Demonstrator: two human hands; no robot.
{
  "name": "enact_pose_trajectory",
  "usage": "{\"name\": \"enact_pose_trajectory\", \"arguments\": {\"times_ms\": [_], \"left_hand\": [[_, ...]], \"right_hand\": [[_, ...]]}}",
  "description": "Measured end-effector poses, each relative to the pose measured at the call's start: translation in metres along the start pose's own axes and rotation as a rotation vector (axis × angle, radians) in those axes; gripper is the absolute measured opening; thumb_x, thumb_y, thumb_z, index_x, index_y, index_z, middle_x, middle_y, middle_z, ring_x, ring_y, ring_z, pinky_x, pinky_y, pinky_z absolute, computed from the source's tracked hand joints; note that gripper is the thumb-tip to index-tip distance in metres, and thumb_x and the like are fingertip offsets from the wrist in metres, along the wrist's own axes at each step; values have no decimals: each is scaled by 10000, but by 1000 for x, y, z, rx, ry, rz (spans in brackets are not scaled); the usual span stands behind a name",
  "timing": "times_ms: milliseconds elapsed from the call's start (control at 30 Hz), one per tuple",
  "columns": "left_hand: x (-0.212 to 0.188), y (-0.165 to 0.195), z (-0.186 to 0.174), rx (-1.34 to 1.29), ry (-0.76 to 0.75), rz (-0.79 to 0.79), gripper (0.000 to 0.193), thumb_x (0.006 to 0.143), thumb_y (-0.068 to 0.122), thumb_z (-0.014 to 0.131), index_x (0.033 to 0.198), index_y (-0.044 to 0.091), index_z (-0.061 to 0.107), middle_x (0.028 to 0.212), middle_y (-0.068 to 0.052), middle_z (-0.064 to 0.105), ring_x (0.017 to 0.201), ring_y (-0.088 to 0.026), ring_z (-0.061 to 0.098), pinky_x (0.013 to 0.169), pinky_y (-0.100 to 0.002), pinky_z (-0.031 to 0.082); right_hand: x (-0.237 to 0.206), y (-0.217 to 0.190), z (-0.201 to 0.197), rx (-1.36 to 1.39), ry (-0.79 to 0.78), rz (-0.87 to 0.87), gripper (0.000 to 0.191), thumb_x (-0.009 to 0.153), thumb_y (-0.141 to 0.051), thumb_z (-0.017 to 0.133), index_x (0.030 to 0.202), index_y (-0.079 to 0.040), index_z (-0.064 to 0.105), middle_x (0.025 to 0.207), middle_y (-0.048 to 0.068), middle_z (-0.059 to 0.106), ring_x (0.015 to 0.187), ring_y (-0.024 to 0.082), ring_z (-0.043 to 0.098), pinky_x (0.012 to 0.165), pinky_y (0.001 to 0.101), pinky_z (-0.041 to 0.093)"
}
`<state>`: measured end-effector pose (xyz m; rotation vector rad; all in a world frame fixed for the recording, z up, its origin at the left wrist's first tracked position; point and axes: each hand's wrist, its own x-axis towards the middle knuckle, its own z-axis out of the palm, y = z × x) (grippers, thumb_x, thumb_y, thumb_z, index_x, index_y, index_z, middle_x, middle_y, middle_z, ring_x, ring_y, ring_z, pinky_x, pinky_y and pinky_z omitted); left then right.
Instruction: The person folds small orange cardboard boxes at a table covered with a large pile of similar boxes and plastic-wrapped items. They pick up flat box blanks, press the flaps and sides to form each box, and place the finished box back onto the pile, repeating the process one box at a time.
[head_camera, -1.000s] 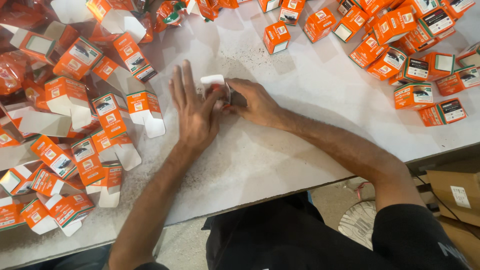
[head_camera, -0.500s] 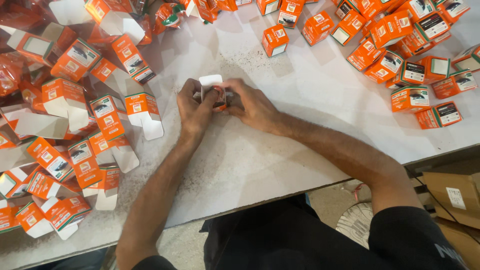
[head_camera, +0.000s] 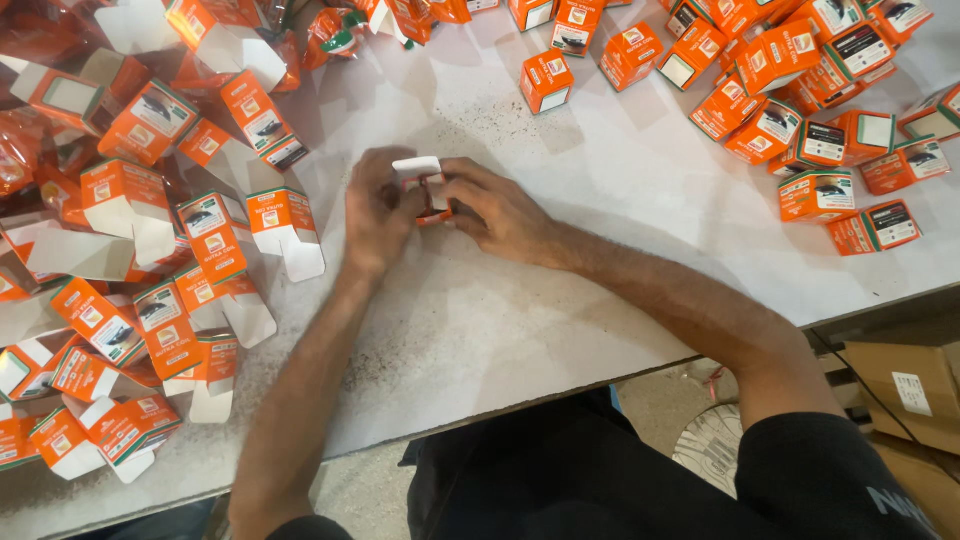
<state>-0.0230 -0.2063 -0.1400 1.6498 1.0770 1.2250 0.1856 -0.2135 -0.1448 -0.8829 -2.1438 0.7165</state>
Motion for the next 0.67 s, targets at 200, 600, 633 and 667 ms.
{"name": "enact_pose_trajectory", "arguments": {"times_ms": [200,600,633,667], "left_hand": [[-21,6,-13,325,-173,455,334,870,4,769,1180,-8,645,1360,-224,637,1295,-402,607,1076,-448,517],[-23,4,-12,503,-211,485,318,911,244,801,1090,30,648,1480,-223,566,1444,-416,480,1190,-542,396],[-21,9,-15,542,-230,551,400,874,311,809,1090,16,645,1494,-264,517,1440,-448,427,1192,-587,339],[-19,14,-16,537,-227,523,333,934,300,768,1115,42,661,1546,-272,451,1484,-458,368,1224,-598,288]], "right_hand": [[-5,6,4,166,7,74,493,900,36,745,1211,-47,371,1390,185,596,1255,370,660,986,425,579],[-4,2,-2,35,-25,-16,556,879,34,748,1329,-92,447,1368,192,581,1272,369,614,1041,453,537],[1,1,-4,-12,-27,-71,597,854,40,745,1358,-103,460,1403,207,553,1308,384,572,1072,465,513],[5,-1,-4,-54,-45,-79,637,885,-92,779,1401,-108,406,1416,201,520,1326,387,534,1098,493,463]]}}
